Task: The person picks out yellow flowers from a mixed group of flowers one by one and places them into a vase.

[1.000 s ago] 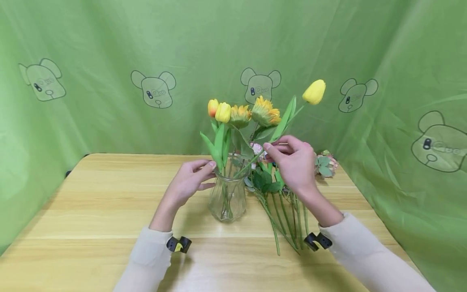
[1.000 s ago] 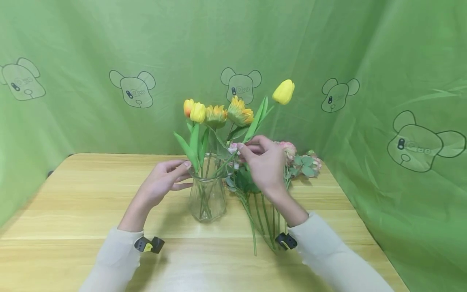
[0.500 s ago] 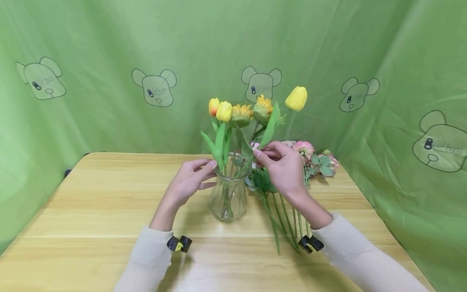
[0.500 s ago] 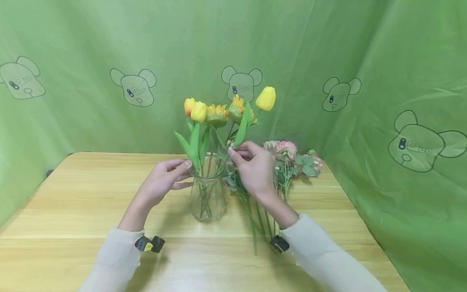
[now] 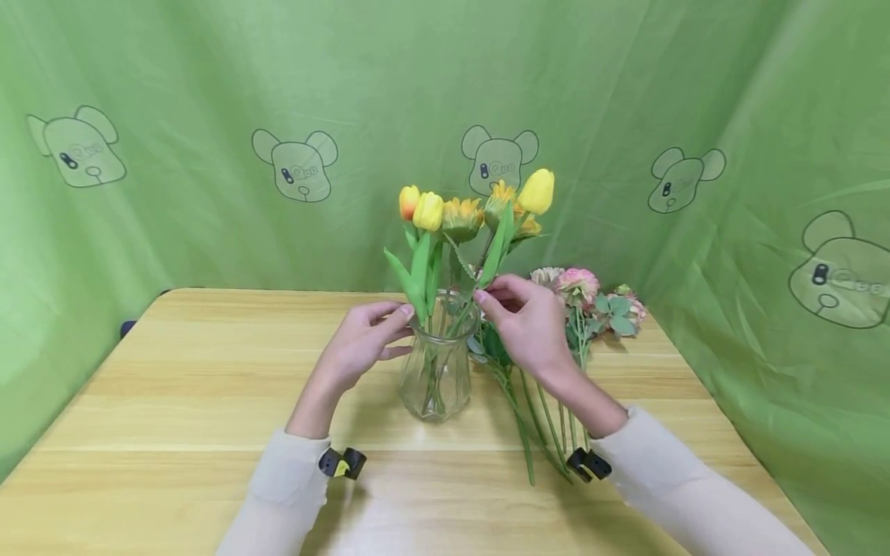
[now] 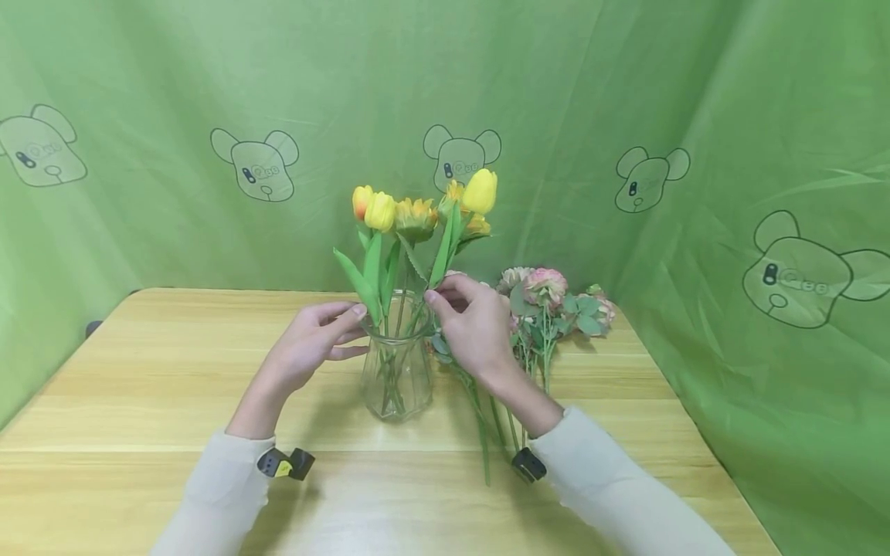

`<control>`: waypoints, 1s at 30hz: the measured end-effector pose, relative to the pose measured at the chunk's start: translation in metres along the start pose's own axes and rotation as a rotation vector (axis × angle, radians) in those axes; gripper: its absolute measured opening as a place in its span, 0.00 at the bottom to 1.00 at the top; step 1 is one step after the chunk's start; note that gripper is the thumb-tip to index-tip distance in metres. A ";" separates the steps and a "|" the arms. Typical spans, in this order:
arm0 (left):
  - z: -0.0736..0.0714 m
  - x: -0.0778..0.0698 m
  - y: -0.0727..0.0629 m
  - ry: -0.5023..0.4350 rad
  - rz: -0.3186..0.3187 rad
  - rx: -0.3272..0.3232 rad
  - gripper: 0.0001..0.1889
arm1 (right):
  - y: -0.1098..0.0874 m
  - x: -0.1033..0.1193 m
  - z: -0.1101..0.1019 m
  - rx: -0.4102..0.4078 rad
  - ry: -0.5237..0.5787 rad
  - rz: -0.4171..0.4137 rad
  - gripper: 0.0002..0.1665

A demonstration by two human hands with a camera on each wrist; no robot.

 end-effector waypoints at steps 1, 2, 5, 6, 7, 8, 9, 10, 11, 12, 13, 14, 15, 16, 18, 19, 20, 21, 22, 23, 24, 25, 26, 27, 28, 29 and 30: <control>0.000 0.000 0.000 0.000 0.001 0.000 0.23 | 0.000 0.000 0.001 0.011 -0.007 0.001 0.06; 0.000 0.000 0.000 0.001 0.002 -0.001 0.23 | -0.001 0.000 0.002 0.022 -0.014 0.002 0.06; 0.000 0.000 0.000 0.003 0.003 -0.001 0.22 | -0.002 0.001 0.004 0.046 -0.040 -0.001 0.06; -0.001 0.000 0.000 0.004 0.004 -0.001 0.22 | -0.002 0.001 0.005 0.052 -0.052 -0.006 0.06; -0.001 0.000 0.000 0.004 0.005 -0.001 0.22 | -0.002 0.001 0.006 0.055 -0.062 -0.013 0.06; -0.001 0.000 0.000 0.005 0.005 0.000 0.22 | -0.002 0.002 0.006 0.057 -0.071 -0.021 0.05; 0.000 0.000 0.000 0.006 0.006 0.001 0.22 | -0.002 0.002 0.007 0.057 -0.079 -0.031 0.05; 0.000 0.000 0.000 0.007 0.007 0.001 0.23 | -0.002 0.003 0.007 0.056 -0.086 -0.041 0.05; 0.000 0.000 0.000 0.007 0.008 0.002 0.23 | -0.002 0.004 0.008 0.054 -0.093 -0.054 0.05; 0.000 0.000 0.000 0.007 0.008 0.002 0.23 | -0.002 0.004 0.008 0.052 -0.099 -0.065 0.05; 0.000 0.000 0.000 0.006 0.008 0.002 0.23 | -0.002 0.005 0.008 0.049 -0.104 -0.076 0.04; 0.000 0.000 0.000 0.005 0.008 0.001 0.23 | -0.002 0.005 0.008 0.049 -0.107 -0.084 0.04; 0.000 -0.001 -0.001 0.005 0.009 0.001 0.23 | -0.002 0.006 0.009 0.046 -0.113 -0.092 0.04; 0.000 -0.001 -0.001 0.005 0.009 0.001 0.23 | -0.002 0.006 0.009 0.044 -0.119 -0.097 0.04; 0.000 -0.001 0.000 0.004 0.008 0.000 0.23 | -0.002 0.006 0.008 0.041 -0.132 -0.097 0.04; 0.000 -0.001 -0.001 0.004 0.008 -0.001 0.23 | -0.003 0.006 0.008 0.040 -0.138 -0.094 0.04; 0.000 -0.001 -0.001 0.005 0.008 -0.001 0.23 | -0.003 0.006 0.008 0.041 -0.144 -0.089 0.04; 0.000 -0.001 -0.001 0.006 0.007 -0.002 0.23 | -0.003 0.006 0.007 0.044 -0.149 -0.084 0.05; 0.000 -0.001 -0.001 0.006 0.007 -0.002 0.23 | -0.003 0.006 0.007 0.049 -0.151 -0.074 0.05; 0.000 -0.001 -0.001 0.005 0.006 -0.003 0.23 | -0.004 0.006 0.007 0.056 -0.155 -0.063 0.06; 0.000 -0.001 -0.001 0.006 0.006 -0.003 0.23 | -0.004 0.005 0.007 0.064 -0.161 -0.054 0.06; 0.000 -0.001 -0.001 0.006 0.006 -0.004 0.23 | -0.005 0.005 0.007 0.073 -0.171 -0.044 0.07; 0.001 -0.002 -0.001 0.007 0.006 -0.004 0.23 | -0.005 0.005 0.007 0.085 -0.179 -0.033 0.07; 0.001 -0.002 -0.001 0.008 0.006 -0.005 0.23 | -0.006 0.005 0.007 0.098 -0.185 -0.021 0.08; 0.001 -0.002 -0.001 0.008 0.005 -0.005 0.23 | -0.007 0.004 0.007 0.112 -0.195 -0.008 0.08; 0.001 -0.002 -0.001 0.008 0.005 -0.005 0.23 | -0.008 0.004 0.008 0.127 -0.204 0.003 0.09; 0.001 -0.002 -0.002 0.008 0.004 -0.006 0.23 | -0.009 0.003 0.008 0.143 -0.211 0.014 0.10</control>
Point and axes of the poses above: each hand's wrist, its own y-axis towards the middle knuckle, its own z-axis out of the palm, x = y × z, the point moved 5 cm from there along y, towards the middle knuckle, and after that the axes turned 2 degrees about z, right-handed, at the moved point
